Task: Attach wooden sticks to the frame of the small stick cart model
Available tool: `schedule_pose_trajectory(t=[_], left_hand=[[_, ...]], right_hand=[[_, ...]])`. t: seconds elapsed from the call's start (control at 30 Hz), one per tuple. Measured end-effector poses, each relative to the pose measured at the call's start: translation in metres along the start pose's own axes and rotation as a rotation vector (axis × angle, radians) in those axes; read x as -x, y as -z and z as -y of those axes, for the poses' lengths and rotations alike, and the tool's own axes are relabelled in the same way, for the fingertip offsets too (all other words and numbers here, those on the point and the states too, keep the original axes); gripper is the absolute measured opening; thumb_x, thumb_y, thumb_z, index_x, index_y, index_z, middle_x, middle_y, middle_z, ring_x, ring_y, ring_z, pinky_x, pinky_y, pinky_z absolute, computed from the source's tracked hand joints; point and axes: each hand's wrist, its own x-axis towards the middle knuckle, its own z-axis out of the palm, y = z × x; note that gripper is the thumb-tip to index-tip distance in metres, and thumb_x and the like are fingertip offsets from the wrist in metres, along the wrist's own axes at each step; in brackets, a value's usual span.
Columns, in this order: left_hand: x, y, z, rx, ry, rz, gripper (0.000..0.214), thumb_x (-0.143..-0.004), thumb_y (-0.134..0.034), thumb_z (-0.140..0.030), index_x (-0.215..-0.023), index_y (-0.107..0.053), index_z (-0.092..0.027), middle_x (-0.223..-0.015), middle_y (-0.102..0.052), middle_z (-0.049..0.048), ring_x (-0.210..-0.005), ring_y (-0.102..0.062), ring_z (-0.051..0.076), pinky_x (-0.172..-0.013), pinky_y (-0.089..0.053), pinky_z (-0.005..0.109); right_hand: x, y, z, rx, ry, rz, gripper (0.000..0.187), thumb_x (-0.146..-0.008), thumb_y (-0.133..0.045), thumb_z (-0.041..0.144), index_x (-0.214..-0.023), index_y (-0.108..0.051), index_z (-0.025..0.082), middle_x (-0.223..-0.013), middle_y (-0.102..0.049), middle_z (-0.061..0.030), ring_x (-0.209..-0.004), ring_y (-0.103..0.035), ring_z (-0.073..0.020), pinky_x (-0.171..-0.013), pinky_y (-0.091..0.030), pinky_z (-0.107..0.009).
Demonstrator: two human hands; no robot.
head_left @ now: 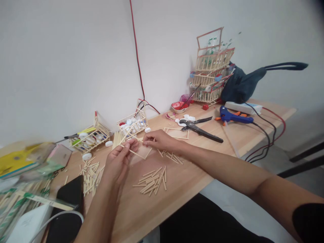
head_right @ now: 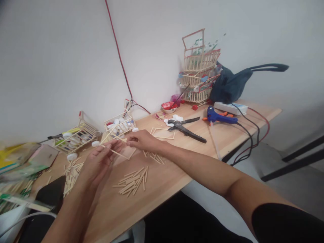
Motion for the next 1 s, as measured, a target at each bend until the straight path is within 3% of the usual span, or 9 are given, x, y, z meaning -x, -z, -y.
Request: schedule_pose_trajectory(t=[0.23, 0.67, 1.0], left_hand=[[0.005, -0.005, -0.003, -0.037, -0.011, 0.056, 0.026, -0.063, -0.083, -0.034, -0.079, -0.074, -0.015, -0.114, -0.07, 0.0127, -0.105, -0.066, 0.026, -0.096, -0.05, 0.041], [0.001, 0.003, -0.008, -0.186, -0.112, 0.036, 0.037, -0.068, -0.078, -0.04, -0.092, -0.074, -0.013, -0.111, -0.07, 0.0144, -0.096, -0.068, 0.024, -0.081, -0.055, 0.034], [0.0, 0.001, -0.007, -0.175, -0.079, 0.036, 0.038, -0.068, -0.078, -0.043, -0.09, -0.073, -0.013, -0.108, -0.07, 0.0134, -0.092, -0.067, 0.022, -0.069, -0.055, 0.029]], right_hand=[[-0.001, 0.0, -0.003, 0.033, 0.042, -0.001, 0.016, -0.085, -0.058, 0.026, -0.082, -0.068, 0.013, -0.07, -0.062, 0.0007, -0.067, -0.05, -0.0108, -0.062, -0.033, -0.02], [0.0, 0.009, 0.0, -0.009, 0.014, 0.036, 0.025, -0.086, -0.06, 0.035, -0.09, -0.07, 0.012, -0.081, -0.068, -0.0027, -0.074, -0.056, -0.0127, -0.067, -0.037, -0.021], [-0.007, 0.017, -0.007, 0.01, 0.03, -0.089, 0.021, -0.086, -0.058, 0.03, -0.085, -0.069, 0.012, -0.077, -0.068, -0.0021, -0.072, -0.055, -0.0114, -0.066, -0.037, -0.021]])
